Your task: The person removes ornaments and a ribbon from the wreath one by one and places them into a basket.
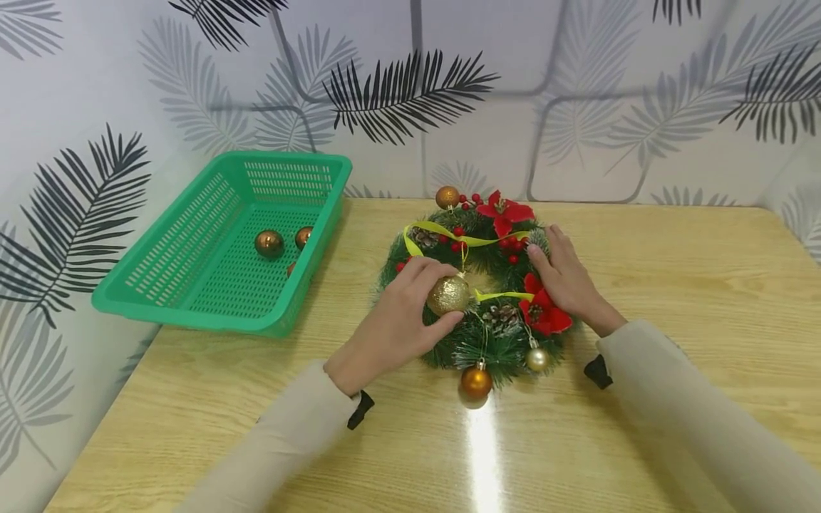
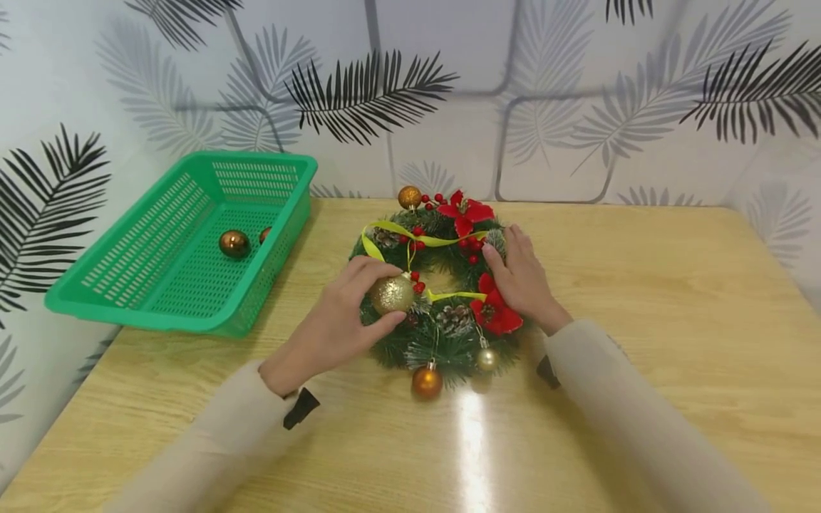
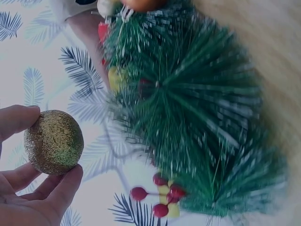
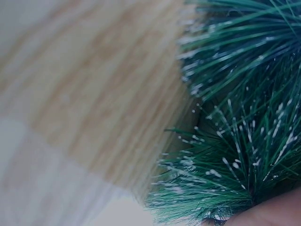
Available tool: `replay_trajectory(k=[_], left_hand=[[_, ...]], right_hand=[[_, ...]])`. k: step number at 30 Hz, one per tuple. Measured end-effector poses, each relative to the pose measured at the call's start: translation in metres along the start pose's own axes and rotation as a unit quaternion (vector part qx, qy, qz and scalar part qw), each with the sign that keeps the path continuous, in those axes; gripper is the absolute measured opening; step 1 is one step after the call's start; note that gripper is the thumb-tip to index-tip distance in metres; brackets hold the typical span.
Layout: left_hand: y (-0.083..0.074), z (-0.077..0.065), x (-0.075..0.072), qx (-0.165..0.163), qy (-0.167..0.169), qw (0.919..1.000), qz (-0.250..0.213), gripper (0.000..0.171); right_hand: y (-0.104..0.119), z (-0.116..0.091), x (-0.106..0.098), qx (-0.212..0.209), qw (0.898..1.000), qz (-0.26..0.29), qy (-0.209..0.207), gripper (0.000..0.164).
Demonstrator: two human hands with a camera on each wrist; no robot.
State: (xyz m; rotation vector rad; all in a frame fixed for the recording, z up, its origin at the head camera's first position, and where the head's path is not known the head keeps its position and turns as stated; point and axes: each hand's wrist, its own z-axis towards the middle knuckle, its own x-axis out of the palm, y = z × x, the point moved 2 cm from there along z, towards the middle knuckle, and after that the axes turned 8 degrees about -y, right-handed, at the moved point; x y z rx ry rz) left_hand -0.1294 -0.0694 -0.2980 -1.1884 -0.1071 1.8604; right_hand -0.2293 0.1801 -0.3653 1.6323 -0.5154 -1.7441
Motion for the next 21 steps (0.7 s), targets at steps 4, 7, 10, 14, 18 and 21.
replay_trajectory(k=[4,7,10,14,18,21], left_hand=[[0.004,0.003,-0.008,-0.005,-0.003,1.0000,0.008,0.042],[0.006,0.006,-0.014,-0.005,-0.008,0.9998,0.016,0.042],[0.008,0.008,-0.021,-0.007,-0.009,0.9997,0.023,0.042],[0.011,0.009,-0.029,-0.010,-0.007,0.9993,0.034,0.042],[0.013,0.011,-0.039,-0.017,-0.008,0.9990,0.040,0.041],[0.015,0.014,-0.048,-0.019,-0.013,0.9987,0.045,0.040]], right_hand=[[-0.001,0.000,0.001,0.000,1.000,0.001,-0.002,0.077],[-0.001,-0.001,0.001,-0.002,1.000,0.001,-0.002,0.077],[-0.001,-0.001,0.001,-0.002,1.000,0.002,-0.001,0.077],[0.000,-0.002,0.001,0.001,1.000,0.001,0.002,0.076],[0.001,-0.002,0.000,0.002,1.000,0.001,0.003,0.076],[0.002,-0.001,0.000,0.000,1.000,0.002,0.002,0.076]])
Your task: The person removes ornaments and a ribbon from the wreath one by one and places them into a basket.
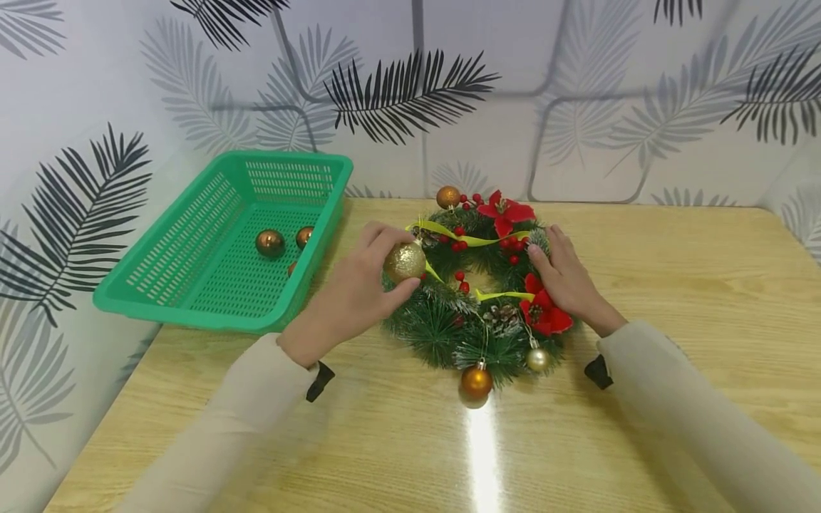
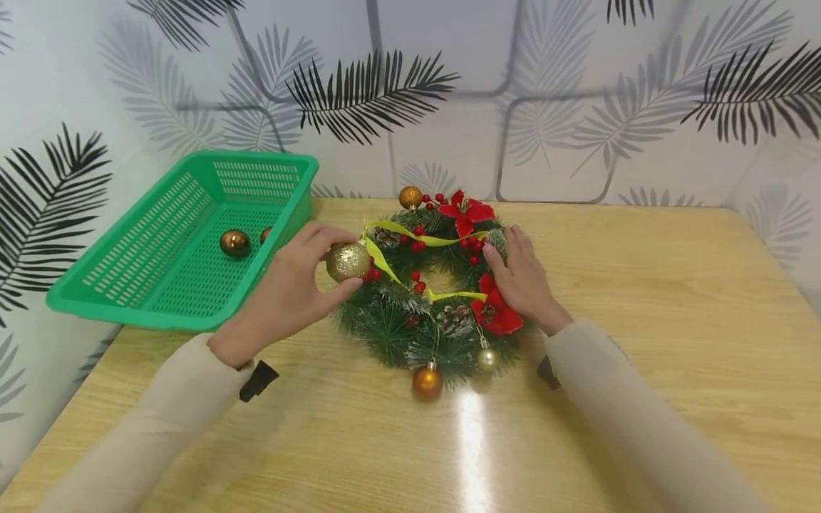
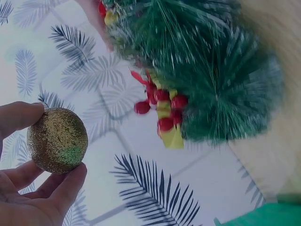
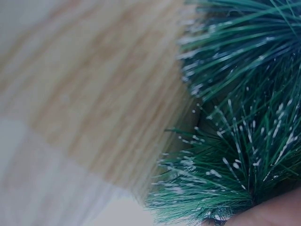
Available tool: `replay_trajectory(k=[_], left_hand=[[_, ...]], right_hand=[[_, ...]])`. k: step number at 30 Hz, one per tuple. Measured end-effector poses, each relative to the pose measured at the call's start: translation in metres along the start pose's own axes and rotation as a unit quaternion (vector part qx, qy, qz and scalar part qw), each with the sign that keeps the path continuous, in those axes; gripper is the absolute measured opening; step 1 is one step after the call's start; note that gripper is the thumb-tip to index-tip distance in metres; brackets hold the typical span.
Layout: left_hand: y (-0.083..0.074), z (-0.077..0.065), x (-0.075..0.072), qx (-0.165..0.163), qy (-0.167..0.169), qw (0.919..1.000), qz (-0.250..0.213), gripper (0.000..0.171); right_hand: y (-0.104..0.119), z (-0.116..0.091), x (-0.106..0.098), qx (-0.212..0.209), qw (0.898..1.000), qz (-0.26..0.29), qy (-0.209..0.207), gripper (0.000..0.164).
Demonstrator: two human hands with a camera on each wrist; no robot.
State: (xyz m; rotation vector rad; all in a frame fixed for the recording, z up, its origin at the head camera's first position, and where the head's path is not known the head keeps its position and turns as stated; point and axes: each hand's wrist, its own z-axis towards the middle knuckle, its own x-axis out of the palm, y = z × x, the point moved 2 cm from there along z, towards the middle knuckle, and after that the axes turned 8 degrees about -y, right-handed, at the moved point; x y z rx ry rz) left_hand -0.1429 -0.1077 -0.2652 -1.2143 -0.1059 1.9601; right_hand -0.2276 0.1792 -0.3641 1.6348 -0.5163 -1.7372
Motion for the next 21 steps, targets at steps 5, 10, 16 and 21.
replay_trajectory(k=[5,10,16,21], left_hand=[[0.006,0.004,-0.012,0.005,-0.011,0.9998,0.017,0.041],[0.014,0.006,-0.024,-0.002,-0.016,0.9994,0.031,0.040],[0.027,0.012,-0.040,-0.039,-0.007,0.9979,0.051,0.041],[0.041,0.014,-0.054,-0.066,-0.007,0.9958,0.064,0.040]], right_hand=[[-0.001,0.001,-0.001,-0.001,1.000,0.001,-0.001,0.075],[-0.002,0.001,0.000,0.001,1.000,0.003,-0.001,0.075],[-0.003,0.001,0.000,0.002,1.000,-0.001,-0.004,0.075],[-0.003,0.002,0.000,0.002,1.000,-0.004,-0.006,0.075]])
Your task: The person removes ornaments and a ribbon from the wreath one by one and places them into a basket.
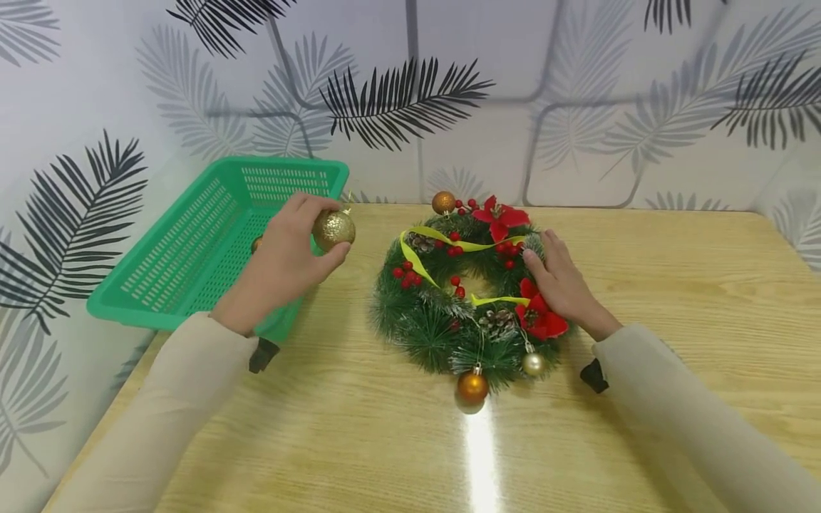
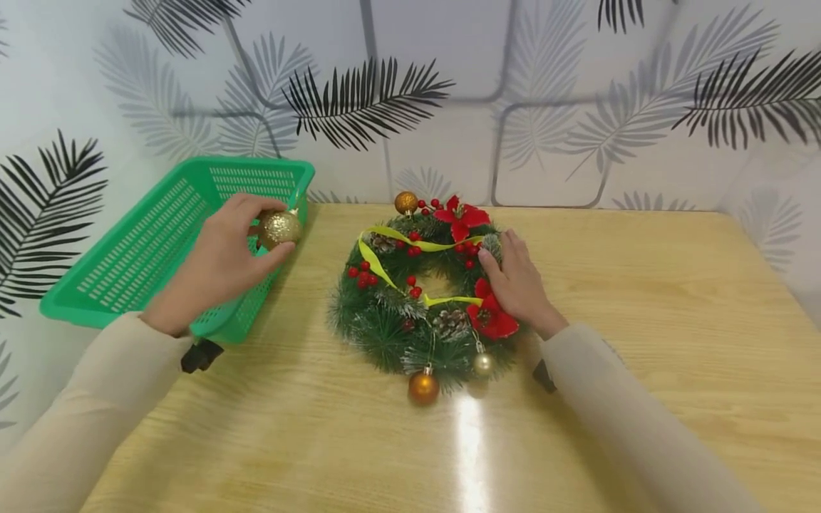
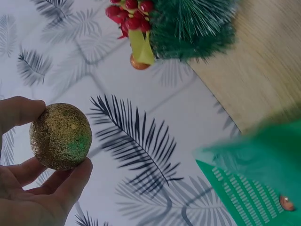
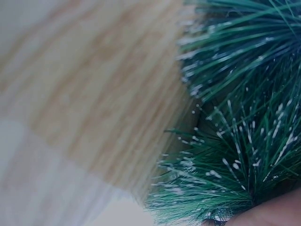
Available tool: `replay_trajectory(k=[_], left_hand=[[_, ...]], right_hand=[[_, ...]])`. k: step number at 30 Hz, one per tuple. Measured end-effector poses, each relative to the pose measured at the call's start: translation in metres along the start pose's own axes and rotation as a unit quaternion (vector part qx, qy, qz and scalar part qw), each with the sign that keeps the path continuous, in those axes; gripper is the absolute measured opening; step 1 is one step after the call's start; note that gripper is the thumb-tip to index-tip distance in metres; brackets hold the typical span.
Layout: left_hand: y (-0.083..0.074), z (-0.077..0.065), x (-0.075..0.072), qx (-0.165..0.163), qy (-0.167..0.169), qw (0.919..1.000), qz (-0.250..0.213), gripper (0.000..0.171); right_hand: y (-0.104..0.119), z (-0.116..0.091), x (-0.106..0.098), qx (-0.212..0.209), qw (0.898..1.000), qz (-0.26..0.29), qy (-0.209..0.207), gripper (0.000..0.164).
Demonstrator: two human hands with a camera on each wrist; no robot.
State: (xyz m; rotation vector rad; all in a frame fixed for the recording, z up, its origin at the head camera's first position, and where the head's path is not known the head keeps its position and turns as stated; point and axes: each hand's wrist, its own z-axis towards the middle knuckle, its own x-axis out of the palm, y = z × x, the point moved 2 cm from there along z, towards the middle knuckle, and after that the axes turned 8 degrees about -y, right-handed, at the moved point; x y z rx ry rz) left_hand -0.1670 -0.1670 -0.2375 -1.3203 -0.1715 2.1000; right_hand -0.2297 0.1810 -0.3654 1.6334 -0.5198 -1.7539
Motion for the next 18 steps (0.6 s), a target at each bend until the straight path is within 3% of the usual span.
replay_trajectory(k=[7,18], left_hand=[[0.021,0.003,-0.017,-0.027,-0.006,0.9996,0.008,0.041],[0.061,0.009,-0.033,-0.069,0.024,0.9965,0.039,0.045]], right_hand=[[0.000,0.000,0.002,-0.002,1.000,0.006,0.000,0.074],[0.001,-0.001,0.001,-0.006,1.000,0.000,-0.002,0.075]])
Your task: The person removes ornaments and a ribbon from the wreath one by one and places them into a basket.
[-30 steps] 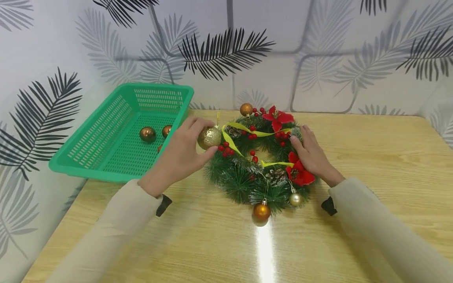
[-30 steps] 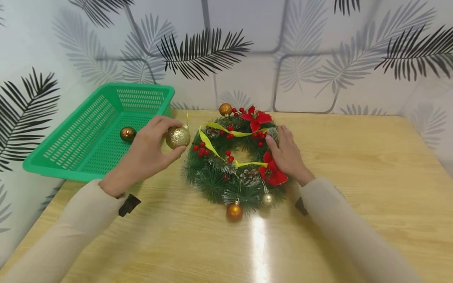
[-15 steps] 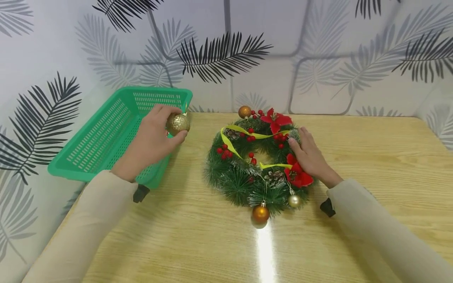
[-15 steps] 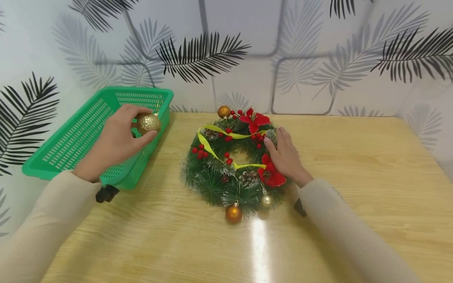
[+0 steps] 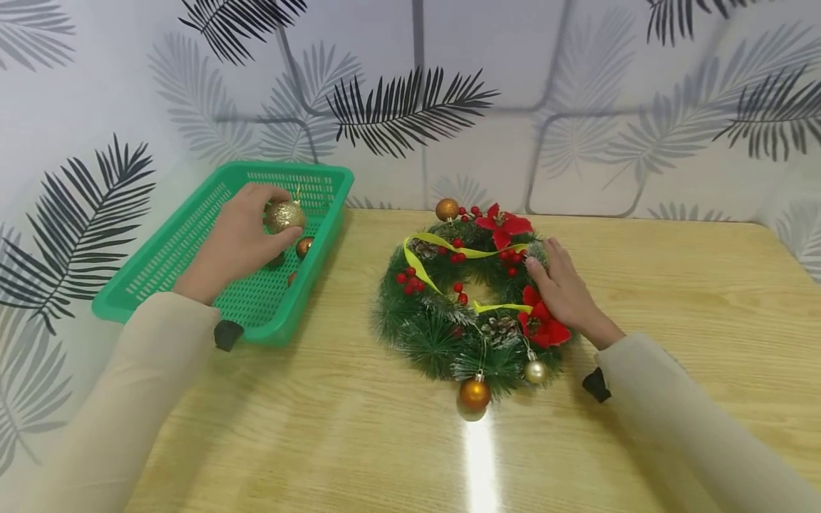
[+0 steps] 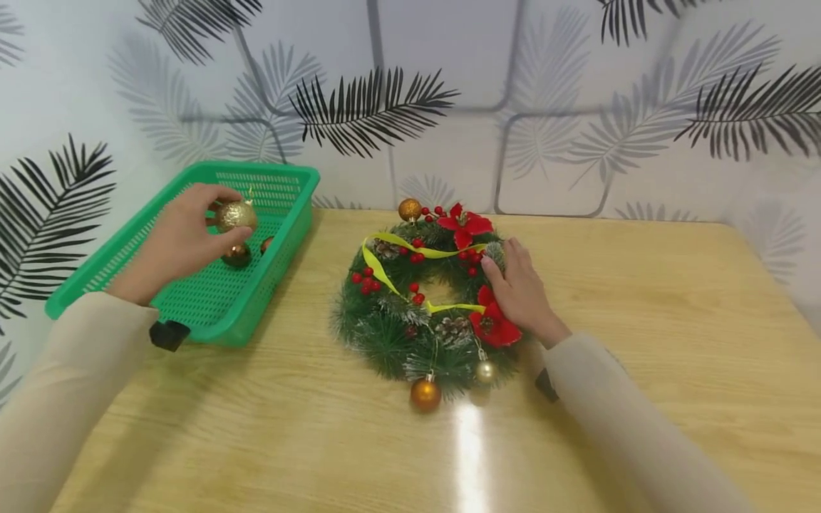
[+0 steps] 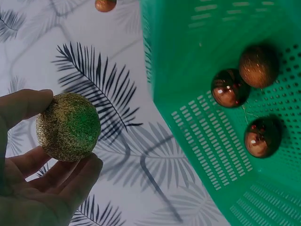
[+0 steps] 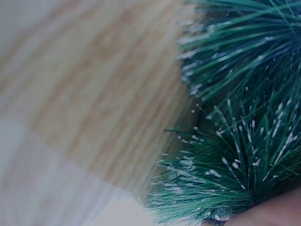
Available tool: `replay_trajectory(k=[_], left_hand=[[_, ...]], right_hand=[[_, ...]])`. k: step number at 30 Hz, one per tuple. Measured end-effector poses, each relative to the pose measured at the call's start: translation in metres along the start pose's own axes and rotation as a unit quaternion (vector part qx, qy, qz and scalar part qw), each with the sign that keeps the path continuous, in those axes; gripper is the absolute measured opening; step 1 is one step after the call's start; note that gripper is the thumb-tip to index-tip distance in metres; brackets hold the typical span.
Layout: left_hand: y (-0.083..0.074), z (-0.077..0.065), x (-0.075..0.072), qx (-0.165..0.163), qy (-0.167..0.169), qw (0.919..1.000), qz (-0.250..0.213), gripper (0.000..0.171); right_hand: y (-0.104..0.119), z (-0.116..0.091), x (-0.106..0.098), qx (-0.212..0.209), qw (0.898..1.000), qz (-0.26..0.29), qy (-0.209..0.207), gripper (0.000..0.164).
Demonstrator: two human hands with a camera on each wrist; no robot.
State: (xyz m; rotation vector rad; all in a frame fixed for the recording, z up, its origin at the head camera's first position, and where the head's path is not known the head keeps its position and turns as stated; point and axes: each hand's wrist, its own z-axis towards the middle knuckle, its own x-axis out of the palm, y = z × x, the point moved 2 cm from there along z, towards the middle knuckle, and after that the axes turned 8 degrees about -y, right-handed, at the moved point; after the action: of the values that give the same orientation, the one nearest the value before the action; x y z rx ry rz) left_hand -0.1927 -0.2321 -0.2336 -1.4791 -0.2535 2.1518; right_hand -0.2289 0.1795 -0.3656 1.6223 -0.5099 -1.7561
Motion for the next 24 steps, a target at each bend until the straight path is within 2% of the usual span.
replay_trajectory(k=[10,24], left_hand=[[0.032,0.006,-0.007,-0.047,0.037,0.9981,0.017,0.046],[0.061,0.018,-0.011,-0.085,0.097,0.9909,0.039,0.057]], right_hand=[[-0.001,0.000,0.000,0.004,1.000,-0.003,-0.001,0.075],[-0.002,0.000,-0.001,0.008,1.000,-0.006,-0.004,0.075]])
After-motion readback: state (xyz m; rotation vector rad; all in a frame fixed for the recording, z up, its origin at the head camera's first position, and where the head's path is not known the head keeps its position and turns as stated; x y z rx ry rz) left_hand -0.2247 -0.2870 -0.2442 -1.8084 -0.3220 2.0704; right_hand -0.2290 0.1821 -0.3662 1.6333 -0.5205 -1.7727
